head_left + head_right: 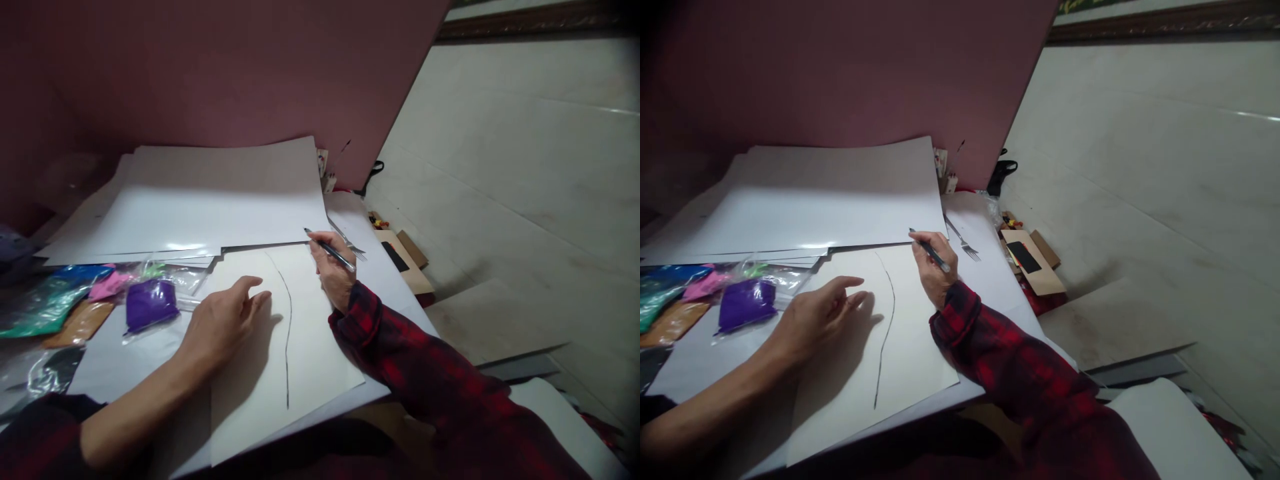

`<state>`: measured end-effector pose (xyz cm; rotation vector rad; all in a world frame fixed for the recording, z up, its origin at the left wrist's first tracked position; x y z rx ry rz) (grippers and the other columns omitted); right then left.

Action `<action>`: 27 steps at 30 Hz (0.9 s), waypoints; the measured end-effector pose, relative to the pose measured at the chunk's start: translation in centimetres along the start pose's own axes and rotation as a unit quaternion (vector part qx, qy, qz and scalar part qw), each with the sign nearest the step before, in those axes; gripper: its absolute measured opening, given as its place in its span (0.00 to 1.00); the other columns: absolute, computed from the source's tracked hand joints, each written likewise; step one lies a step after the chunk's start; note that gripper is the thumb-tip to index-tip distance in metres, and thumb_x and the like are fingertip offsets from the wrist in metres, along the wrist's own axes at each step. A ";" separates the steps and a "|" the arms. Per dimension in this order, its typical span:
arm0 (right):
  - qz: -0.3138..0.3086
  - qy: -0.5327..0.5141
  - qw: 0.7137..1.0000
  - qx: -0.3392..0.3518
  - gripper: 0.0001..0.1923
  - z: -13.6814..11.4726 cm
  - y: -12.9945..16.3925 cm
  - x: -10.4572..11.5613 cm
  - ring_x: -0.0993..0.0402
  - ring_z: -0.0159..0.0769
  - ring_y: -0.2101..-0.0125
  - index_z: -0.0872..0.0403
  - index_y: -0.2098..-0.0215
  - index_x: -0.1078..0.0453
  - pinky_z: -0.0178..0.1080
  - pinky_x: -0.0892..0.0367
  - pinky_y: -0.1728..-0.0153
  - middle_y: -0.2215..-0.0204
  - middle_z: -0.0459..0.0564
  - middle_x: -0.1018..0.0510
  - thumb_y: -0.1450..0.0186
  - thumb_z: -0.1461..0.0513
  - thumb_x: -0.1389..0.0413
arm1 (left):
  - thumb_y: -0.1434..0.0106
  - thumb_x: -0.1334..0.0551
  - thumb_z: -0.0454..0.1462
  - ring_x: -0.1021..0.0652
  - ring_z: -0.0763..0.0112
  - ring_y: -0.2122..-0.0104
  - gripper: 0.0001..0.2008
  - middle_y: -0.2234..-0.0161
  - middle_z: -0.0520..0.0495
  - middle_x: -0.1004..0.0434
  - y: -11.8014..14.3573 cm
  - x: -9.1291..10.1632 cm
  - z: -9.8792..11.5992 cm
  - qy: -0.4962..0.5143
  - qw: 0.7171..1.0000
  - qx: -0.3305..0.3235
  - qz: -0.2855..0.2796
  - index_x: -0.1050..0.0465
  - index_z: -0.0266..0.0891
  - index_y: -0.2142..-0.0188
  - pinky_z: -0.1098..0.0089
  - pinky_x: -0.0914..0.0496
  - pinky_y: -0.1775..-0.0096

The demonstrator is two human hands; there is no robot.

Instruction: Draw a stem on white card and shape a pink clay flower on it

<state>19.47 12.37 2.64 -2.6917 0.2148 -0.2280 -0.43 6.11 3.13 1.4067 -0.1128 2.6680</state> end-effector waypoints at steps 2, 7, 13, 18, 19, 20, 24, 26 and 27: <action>0.017 -0.033 0.999 0.003 0.11 -0.3 0.0 0.4 0.33 0.29 0.75 0.51 0.58 0.30 0.32 0.41 0.81 0.69 0.47 0.26 0.37 0.55 0.44 | 0.36 0.47 0.46 0.29 0.65 0.74 0.18 0.75 0.50 0.31 -0.1 0.3 0.1 0.127 0.992 0.008 0.013 0.31 0.39 0.53 0.66 0.36 0.70; -0.108 -0.178 0.971 -0.117 0.11 0.0 0.9 -1.4 0.38 0.26 0.85 0.53 0.66 0.36 0.30 0.44 0.86 0.81 0.41 0.28 0.37 0.53 0.44 | 0.37 0.44 0.42 0.29 0.73 0.76 0.12 0.70 0.51 0.30 -0.3 -0.4 0.2 0.415 0.908 0.032 -0.046 0.37 0.39 0.57 0.67 0.31 0.72; -0.122 -0.117 0.985 -0.030 0.07 -2.3 3.1 -2.2 0.31 0.29 0.80 0.52 0.64 0.33 0.33 0.35 0.82 0.76 0.45 0.24 0.36 0.57 0.44 | 0.36 0.42 0.47 0.38 0.79 0.83 0.14 0.77 0.54 0.31 -0.5 -0.7 0.1 0.481 0.871 0.062 -0.076 0.33 0.38 0.61 0.75 0.43 0.82; -0.162 0.103 0.937 0.292 0.15 -5.4 4.8 -2.5 0.26 0.40 0.55 0.52 0.49 0.31 0.45 0.27 0.55 0.56 0.55 0.24 0.34 0.62 0.47 | 0.40 0.37 0.41 0.38 0.79 0.81 0.09 0.76 0.54 0.36 0.1 -0.8 1.1 0.597 0.785 0.076 -0.148 0.29 0.38 0.63 0.76 0.42 0.79; -0.179 0.126 0.918 0.330 0.18 -5.6 5.1 -2.8 0.28 0.42 0.53 0.54 0.45 0.34 0.46 0.28 0.53 0.53 0.57 0.25 0.33 0.61 0.47 | 0.41 0.36 0.42 0.39 0.80 0.81 0.10 0.77 0.54 0.38 0.2 -1.0 1.3 0.619 0.764 0.075 -0.166 0.28 0.37 0.63 0.76 0.43 0.80; -0.192 0.142 0.903 0.358 0.21 -5.6 5.3 -3.1 0.29 0.43 0.50 0.55 0.42 0.37 0.47 0.28 0.52 0.50 0.59 0.26 0.33 0.60 0.47 | 0.41 0.35 0.43 0.40 0.81 0.82 0.12 0.78 0.55 0.39 0.4 -1.1 1.4 0.636 0.746 0.076 -0.182 0.27 0.37 0.63 0.77 0.44 0.80; -0.233 0.183 0.869 0.395 0.33 -5.0 5.5 -4.0 0.35 0.46 0.43 0.57 0.33 0.54 0.50 0.32 0.47 0.43 0.63 0.32 0.32 0.56 0.48 | 0.44 0.31 0.43 0.38 0.80 0.82 0.14 0.81 0.55 0.39 0.4 -1.7 0.8 0.663 0.721 0.100 -0.173 0.25 0.36 0.64 0.78 0.43 0.80; -0.253 0.193 0.860 0.399 0.35 -4.9 5.1 -4.0 0.36 0.46 0.43 0.55 0.31 0.58 0.51 0.32 0.47 0.43 0.62 0.32 0.32 0.59 0.48 | 0.43 0.31 0.43 0.36 0.79 0.81 0.12 0.82 0.55 0.39 0.1 -1.6 0.4 0.668 0.723 0.111 -0.139 0.25 0.36 0.65 0.78 0.40 0.79; -0.256 0.192 0.857 0.403 0.35 -4.9 4.6 -3.8 0.35 0.45 0.44 0.53 0.32 0.57 0.51 0.32 0.48 0.43 0.61 0.32 0.32 0.61 0.49 | 0.43 0.32 0.43 0.37 0.79 0.81 0.12 0.82 0.56 0.40 0.0 -1.4 0.2 0.668 0.726 0.112 -0.123 0.25 0.36 0.67 0.78 0.39 0.78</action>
Point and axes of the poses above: each hand's wrist, its own y-axis away from the middle knuckle, its own x-axis out of the back of the hand, z = x × y, the point moved 4 cm from there along -y, towards the middle knuckle
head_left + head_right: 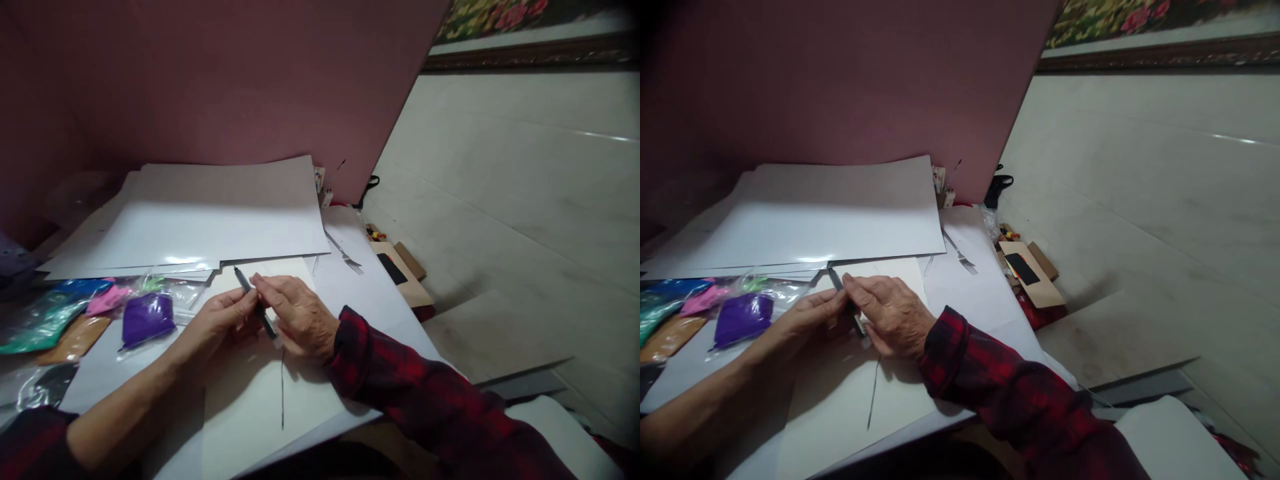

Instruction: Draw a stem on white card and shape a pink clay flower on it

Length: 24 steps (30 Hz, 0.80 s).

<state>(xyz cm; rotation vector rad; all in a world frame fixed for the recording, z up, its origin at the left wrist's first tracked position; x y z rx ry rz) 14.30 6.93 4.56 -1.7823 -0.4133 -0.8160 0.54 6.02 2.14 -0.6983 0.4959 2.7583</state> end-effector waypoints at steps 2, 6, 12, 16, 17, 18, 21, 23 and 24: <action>0.050 0.000 0.999 -0.017 0.30 1.3 -0.2 1.4 0.32 0.44 0.47 0.51 0.34 0.49 0.50 0.31 0.50 0.45 0.57 0.29 0.34 0.65 0.49 | 0.41 0.34 0.46 0.38 0.80 0.82 0.14 0.82 0.55 0.40 0.0 0.2 0.6 -0.010 0.999 -0.021 0.022 0.27 0.35 0.71 0.78 0.39 0.79; 0.258 -0.038 0.931 -0.256 0.16 6.9 0.6 5.5 0.25 0.36 0.62 0.54 0.47 0.34 0.40 0.28 0.65 0.58 0.54 0.23 0.34 0.63 0.48 | 0.40 0.37 0.48 0.38 0.79 0.82 0.19 0.81 0.53 0.38 0.1 0.1 1.3 -0.014 0.999 -0.028 0.031 0.33 0.36 0.77 0.78 0.40 0.80; 0.229 -0.111 0.845 -0.471 0.11 11.8 3.4 5.9 0.32 0.28 0.79 0.56 0.68 0.30 0.32 0.37 0.79 0.75 0.47 0.24 0.36 0.56 0.46 | 0.40 0.37 0.49 0.38 0.80 0.84 0.20 0.83 0.54 0.39 0.2 0.3 0.8 -0.067 0.997 0.000 0.028 0.33 0.36 0.78 0.78 0.45 0.83; 0.132 -0.099 0.853 -0.495 0.11 11.9 4.2 3.9 0.32 0.29 0.81 0.55 0.71 0.30 0.33 0.37 0.78 0.77 0.46 0.24 0.37 0.56 0.46 | 0.40 0.37 0.50 0.37 0.80 0.84 0.18 0.80 0.53 0.34 0.1 0.4 0.7 -0.077 0.997 0.002 0.024 0.29 0.36 0.73 0.78 0.44 0.83; 0.110 -0.073 0.866 -0.482 0.11 11.7 4.2 3.5 0.31 0.29 0.80 0.55 0.72 0.29 0.33 0.36 0.76 0.78 0.45 0.24 0.37 0.57 0.46 | 0.40 0.37 0.50 0.38 0.81 0.84 0.18 0.80 0.53 0.34 0.1 0.4 0.7 -0.078 0.997 0.003 0.023 0.28 0.36 0.72 0.78 0.44 0.83; 0.088 -0.042 0.879 -0.467 0.11 11.5 4.1 3.2 0.30 0.30 0.78 0.54 0.72 0.29 0.34 0.36 0.74 0.78 0.45 0.25 0.37 0.57 0.46 | 0.40 0.37 0.50 0.39 0.81 0.85 0.18 0.79 0.53 0.34 0.0 0.4 0.7 -0.079 0.997 0.007 0.019 0.28 0.36 0.71 0.78 0.45 0.84; 0.039 0.041 0.901 -0.430 0.11 11.0 3.9 2.8 0.30 0.31 0.75 0.54 0.73 0.27 0.35 0.37 0.70 0.79 0.45 0.24 0.37 0.59 0.46 | 0.40 0.38 0.50 0.41 0.82 0.86 0.18 0.79 0.53 0.35 0.0 0.4 0.4 -0.085 0.996 0.015 0.010 0.28 0.36 0.71 0.78 0.47 0.85; 0.023 0.068 0.903 -0.424 0.10 10.9 3.8 2.6 0.29 0.32 0.75 0.53 0.72 0.26 0.35 0.38 0.69 0.77 0.45 0.23 0.36 0.59 0.46 | 0.40 0.37 0.50 0.41 0.81 0.86 0.18 0.81 0.54 0.36 0.0 0.2 0.0 -0.100 0.995 0.019 -0.004 0.30 0.36 0.73 0.77 0.46 0.85; 0.018 0.075 0.903 -0.423 0.10 10.9 3.8 2.6 0.29 0.32 0.74 0.53 0.72 0.26 0.35 0.38 0.69 0.77 0.45 0.23 0.36 0.59 0.46 | 0.40 0.37 0.50 0.40 0.81 0.86 0.18 0.82 0.55 0.37 0.2 0.0 -0.2 -0.115 0.993 0.026 -0.023 0.31 0.36 0.74 0.77 0.46 0.84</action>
Point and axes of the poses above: each hand's wrist, its own y-axis away from the middle knuckle, its own x-axis out of the back of the hand, z = x × y, the point moved 4 cm from there along -y, towards the middle knuckle
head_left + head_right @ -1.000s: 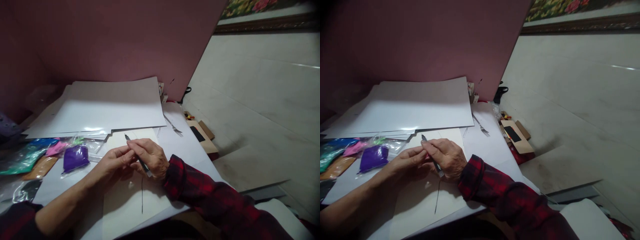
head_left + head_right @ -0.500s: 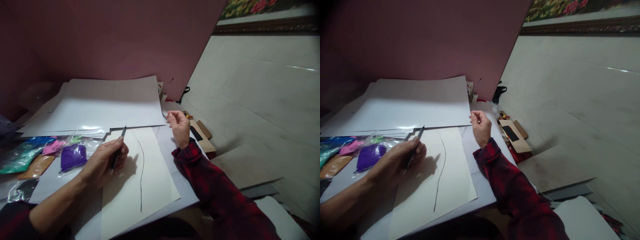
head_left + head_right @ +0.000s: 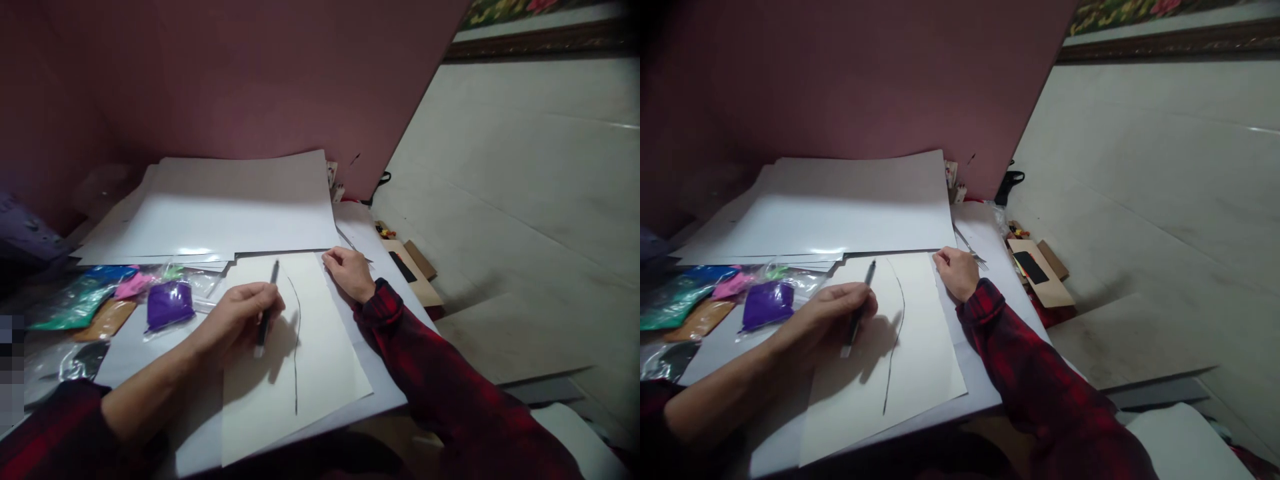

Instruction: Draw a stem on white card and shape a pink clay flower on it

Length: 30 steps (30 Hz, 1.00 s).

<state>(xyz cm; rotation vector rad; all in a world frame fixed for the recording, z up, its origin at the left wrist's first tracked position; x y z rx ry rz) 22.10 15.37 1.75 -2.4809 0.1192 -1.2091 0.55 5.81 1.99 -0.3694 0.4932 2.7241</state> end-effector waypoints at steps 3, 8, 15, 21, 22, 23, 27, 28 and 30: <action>-0.001 0.018 1.000 0.009 0.10 -0.1 0.0 -0.1 0.29 0.32 0.73 0.53 0.71 0.25 0.35 0.38 0.69 0.74 0.46 0.22 0.36 0.60 0.46 | 0.41 0.37 0.49 0.39 0.80 0.85 0.18 0.82 0.55 0.36 0.7 -1.4 -0.6 -0.077 0.988 0.048 -0.129 0.31 0.36 0.74 0.77 0.46 0.83; -0.002 0.036 0.999 0.028 0.07 -0.1 0.2 -0.6 0.28 0.33 0.69 0.53 0.71 0.25 0.36 0.37 0.64 0.71 0.47 0.21 0.38 0.62 0.45 | 0.40 0.37 0.47 0.38 0.78 0.81 0.16 0.80 0.55 0.38 2.0 -3.0 -0.6 -0.200 0.940 0.094 -0.262 0.32 0.37 0.76 0.77 0.44 0.80; -0.011 0.023 0.998 0.053 0.06 -2.3 0.3 0.3 0.32 0.31 0.72 0.54 0.70 0.25 0.37 0.37 0.64 0.68 0.48 0.24 0.38 0.64 0.45 | 0.41 0.37 0.48 0.39 0.78 0.82 0.17 0.82 0.56 0.39 1.7 -2.7 0.0 -0.186 0.960 0.037 -0.204 0.32 0.37 0.76 0.75 0.45 0.80; -0.301 -0.029 0.928 0.218 0.05 -12.0 0.8 -1.4 0.30 0.31 0.70 0.52 0.68 0.25 0.36 0.39 0.67 0.69 0.46 0.23 0.37 0.62 0.43 | 0.38 0.39 0.44 0.42 0.79 0.84 0.17 0.85 0.55 0.41 2.5 1.0 5.5 -0.008 0.959 -0.260 0.111 0.33 0.38 0.80 0.72 0.50 0.81; -0.324 -0.009 0.912 0.251 0.05 -13.6 1.0 -2.2 0.30 0.32 0.69 0.52 0.67 0.25 0.36 0.39 0.67 0.67 0.47 0.22 0.36 0.62 0.44 | 0.38 0.38 0.44 0.42 0.79 0.84 0.16 0.86 0.55 0.41 2.9 1.8 6.5 0.015 0.939 -0.301 0.163 0.32 0.39 0.79 0.71 0.51 0.81; -0.332 0.019 0.902 0.277 0.05 -14.9 1.2 -3.1 0.30 0.34 0.68 0.53 0.67 0.25 0.36 0.40 0.68 0.66 0.48 0.22 0.36 0.62 0.44 | 0.39 0.38 0.43 0.42 0.79 0.84 0.14 0.85 0.56 0.40 3.3 2.6 7.3 0.030 0.921 -0.327 0.209 0.31 0.39 0.78 0.71 0.51 0.81; -0.329 0.082 0.877 0.341 0.06 -18.7 1.8 -7.6 0.30 0.39 0.65 0.54 0.63 0.29 0.38 0.40 0.70 0.61 0.54 0.24 0.36 0.61 0.45 | 0.37 0.38 0.43 0.40 0.79 0.83 0.13 0.83 0.58 0.40 4.4 5.0 9.0 0.017 0.866 -0.389 0.315 0.29 0.42 0.77 0.71 0.49 0.79; -0.337 0.091 0.872 0.343 0.07 -19.1 2.0 -8.6 0.30 0.39 0.66 0.54 0.62 0.31 0.38 0.40 0.71 0.62 0.54 0.24 0.37 0.60 0.45 | 0.37 0.38 0.44 0.40 0.79 0.83 0.13 0.83 0.58 0.39 4.4 5.4 9.0 0.005 0.862 -0.391 0.322 0.28 0.43 0.77 0.71 0.49 0.79; -0.327 0.090 0.879 0.335 0.07 -19.6 2.0 -9.7 0.31 0.39 0.69 0.54 0.61 0.33 0.38 0.40 0.73 0.64 0.53 0.24 0.36 0.61 0.47 | 0.37 0.39 0.45 0.40 0.80 0.83 0.14 0.84 0.58 0.39 4.2 5.8 8.8 -0.013 0.862 -0.393 0.321 0.28 0.43 0.76 0.70 0.50 0.78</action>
Point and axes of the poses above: each hand's wrist, its own y-axis away from the middle knuckle, its own x-axis out of the back of the hand, z = x × y, the point moved 4 cm from there along -y, towards the middle knuckle
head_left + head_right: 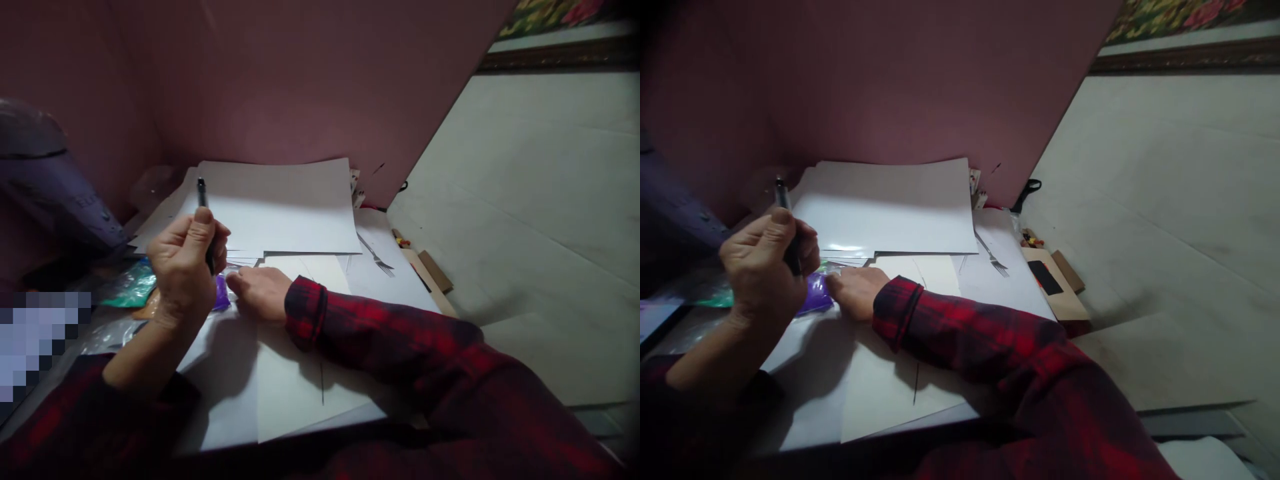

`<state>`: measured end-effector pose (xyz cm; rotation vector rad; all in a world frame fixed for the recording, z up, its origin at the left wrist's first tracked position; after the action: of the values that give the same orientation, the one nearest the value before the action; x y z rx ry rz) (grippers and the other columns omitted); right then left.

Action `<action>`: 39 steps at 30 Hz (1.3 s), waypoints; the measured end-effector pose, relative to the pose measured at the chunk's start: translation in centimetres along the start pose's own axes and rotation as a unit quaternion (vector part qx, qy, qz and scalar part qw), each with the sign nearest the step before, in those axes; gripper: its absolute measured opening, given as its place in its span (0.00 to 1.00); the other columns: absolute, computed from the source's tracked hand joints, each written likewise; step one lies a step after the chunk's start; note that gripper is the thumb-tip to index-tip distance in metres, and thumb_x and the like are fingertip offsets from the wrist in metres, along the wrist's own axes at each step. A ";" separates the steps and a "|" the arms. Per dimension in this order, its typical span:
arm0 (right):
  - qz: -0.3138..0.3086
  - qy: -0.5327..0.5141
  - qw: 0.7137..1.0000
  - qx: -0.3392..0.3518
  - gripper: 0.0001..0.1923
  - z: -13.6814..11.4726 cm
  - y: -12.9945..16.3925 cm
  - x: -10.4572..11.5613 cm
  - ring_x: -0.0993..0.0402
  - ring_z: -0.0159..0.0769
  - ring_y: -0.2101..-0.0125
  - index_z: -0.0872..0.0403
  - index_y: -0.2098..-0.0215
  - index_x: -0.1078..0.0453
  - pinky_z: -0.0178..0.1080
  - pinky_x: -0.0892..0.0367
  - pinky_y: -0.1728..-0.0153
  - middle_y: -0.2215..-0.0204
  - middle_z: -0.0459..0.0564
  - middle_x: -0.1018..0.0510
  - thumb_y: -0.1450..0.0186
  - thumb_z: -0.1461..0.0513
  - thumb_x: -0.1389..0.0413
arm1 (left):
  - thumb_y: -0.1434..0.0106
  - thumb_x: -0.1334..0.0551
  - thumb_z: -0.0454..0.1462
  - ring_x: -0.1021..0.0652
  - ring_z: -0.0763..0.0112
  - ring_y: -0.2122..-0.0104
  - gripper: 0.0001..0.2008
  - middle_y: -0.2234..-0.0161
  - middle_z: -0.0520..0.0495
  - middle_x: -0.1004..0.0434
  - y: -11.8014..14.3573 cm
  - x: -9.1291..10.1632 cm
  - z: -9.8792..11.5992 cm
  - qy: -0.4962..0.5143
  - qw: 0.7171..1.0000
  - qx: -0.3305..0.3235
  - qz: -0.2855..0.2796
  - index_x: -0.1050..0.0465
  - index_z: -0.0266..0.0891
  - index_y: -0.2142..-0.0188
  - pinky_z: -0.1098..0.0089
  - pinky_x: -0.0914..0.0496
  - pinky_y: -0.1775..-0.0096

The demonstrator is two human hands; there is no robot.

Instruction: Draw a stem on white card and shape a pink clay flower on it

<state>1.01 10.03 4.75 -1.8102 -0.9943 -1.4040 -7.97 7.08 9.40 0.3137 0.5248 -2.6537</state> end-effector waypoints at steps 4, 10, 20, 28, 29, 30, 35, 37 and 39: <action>0.043 -0.040 0.998 -0.029 0.07 1.2 1.0 1.0 0.32 0.36 0.70 0.55 0.62 0.33 0.38 0.39 0.70 0.67 0.52 0.24 0.41 0.66 0.45 | 0.36 0.39 0.45 0.41 0.81 0.85 0.15 0.85 0.58 0.40 0.5 -0.4 -1.1 0.020 0.998 0.031 -0.049 0.29 0.40 0.75 0.71 0.52 0.79; 0.270 -0.406 0.861 -0.145 0.12 6.4 6.5 5.7 0.37 0.28 0.79 0.55 0.57 0.32 0.33 0.40 0.78 0.78 0.40 0.33 0.41 0.66 0.46 | 0.40 0.36 0.46 0.44 0.80 0.84 0.17 0.85 0.57 0.43 2.8 -2.4 -3.4 -0.003 0.969 0.168 -0.179 0.31 0.38 0.78 0.75 0.52 0.82; 0.348 -0.710 0.578 -0.204 0.11 7.9 9.5 2.9 0.34 0.26 0.78 0.56 0.64 0.29 0.28 0.40 0.83 0.76 0.44 0.26 0.46 0.64 0.38 | 0.41 0.38 0.51 0.44 0.78 0.84 0.19 0.86 0.57 0.45 5.3 -3.9 -6.4 -0.131 0.916 0.214 -0.314 0.30 0.38 0.77 0.76 0.51 0.82; 0.326 -0.752 0.537 -0.201 0.09 7.9 9.4 1.9 0.35 0.25 0.79 0.57 0.65 0.29 0.27 0.42 0.83 0.76 0.45 0.26 0.45 0.66 0.39 | 0.41 0.38 0.51 0.44 0.78 0.84 0.20 0.86 0.57 0.45 5.0 -3.8 -6.3 -0.160 0.913 0.216 -0.305 0.30 0.37 0.78 0.76 0.51 0.82; 0.323 -0.751 0.540 -0.198 0.09 7.8 9.4 1.9 0.35 0.25 0.79 0.57 0.65 0.29 0.27 0.42 0.83 0.76 0.45 0.26 0.45 0.66 0.39 | 0.41 0.38 0.51 0.44 0.78 0.84 0.20 0.86 0.57 0.45 5.0 -3.8 -6.3 -0.159 0.913 0.219 -0.304 0.30 0.37 0.78 0.76 0.51 0.82; 0.326 -0.749 0.543 -0.195 0.09 7.8 9.4 1.9 0.35 0.25 0.79 0.57 0.65 0.29 0.28 0.42 0.83 0.75 0.45 0.26 0.45 0.66 0.39 | 0.42 0.37 0.51 0.44 0.78 0.84 0.20 0.86 0.56 0.45 5.0 -3.8 -6.2 -0.157 0.914 0.222 -0.301 0.30 0.37 0.78 0.76 0.51 0.82; 0.339 -0.730 0.563 -0.188 0.09 7.9 9.5 2.2 0.35 0.25 0.79 0.56 0.64 0.29 0.28 0.41 0.83 0.75 0.45 0.25 0.45 0.65 0.39 | 0.41 0.38 0.51 0.43 0.79 0.85 0.20 0.86 0.57 0.45 5.1 -3.8 -6.2 -0.145 0.916 0.235 -0.292 0.30 0.37 0.78 0.76 0.51 0.82; 0.330 -0.725 0.575 -0.188 0.10 7.9 9.5 2.2 0.34 0.25 0.79 0.56 0.64 0.28 0.28 0.41 0.83 0.75 0.45 0.25 0.44 0.64 0.39 | 0.41 0.38 0.51 0.44 0.79 0.85 0.20 0.86 0.57 0.45 5.1 -3.8 -6.4 -0.143 0.914 0.239 -0.296 0.30 0.37 0.78 0.76 0.51 0.82; 0.322 -0.719 0.589 -0.183 0.10 7.8 9.4 2.1 0.33 0.25 0.79 0.56 0.63 0.28 0.28 0.40 0.83 0.75 0.45 0.25 0.45 0.63 0.38 | 0.41 0.38 0.52 0.44 0.79 0.85 0.20 0.86 0.57 0.45 5.0 -3.7 -6.5 -0.143 0.913 0.241 -0.297 0.30 0.38 0.78 0.76 0.51 0.82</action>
<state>13.29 12.13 4.67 -3.1185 -0.4222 0.6857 -1.62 6.86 3.06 -0.1325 -0.1797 -3.3225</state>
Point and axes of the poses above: each hand's wrist, its own y-axis away from the middle knuckle, its own x-axis out of the back of the hand, z = x × y, the point moved 4 cm from there along -y, towards the middle knuckle
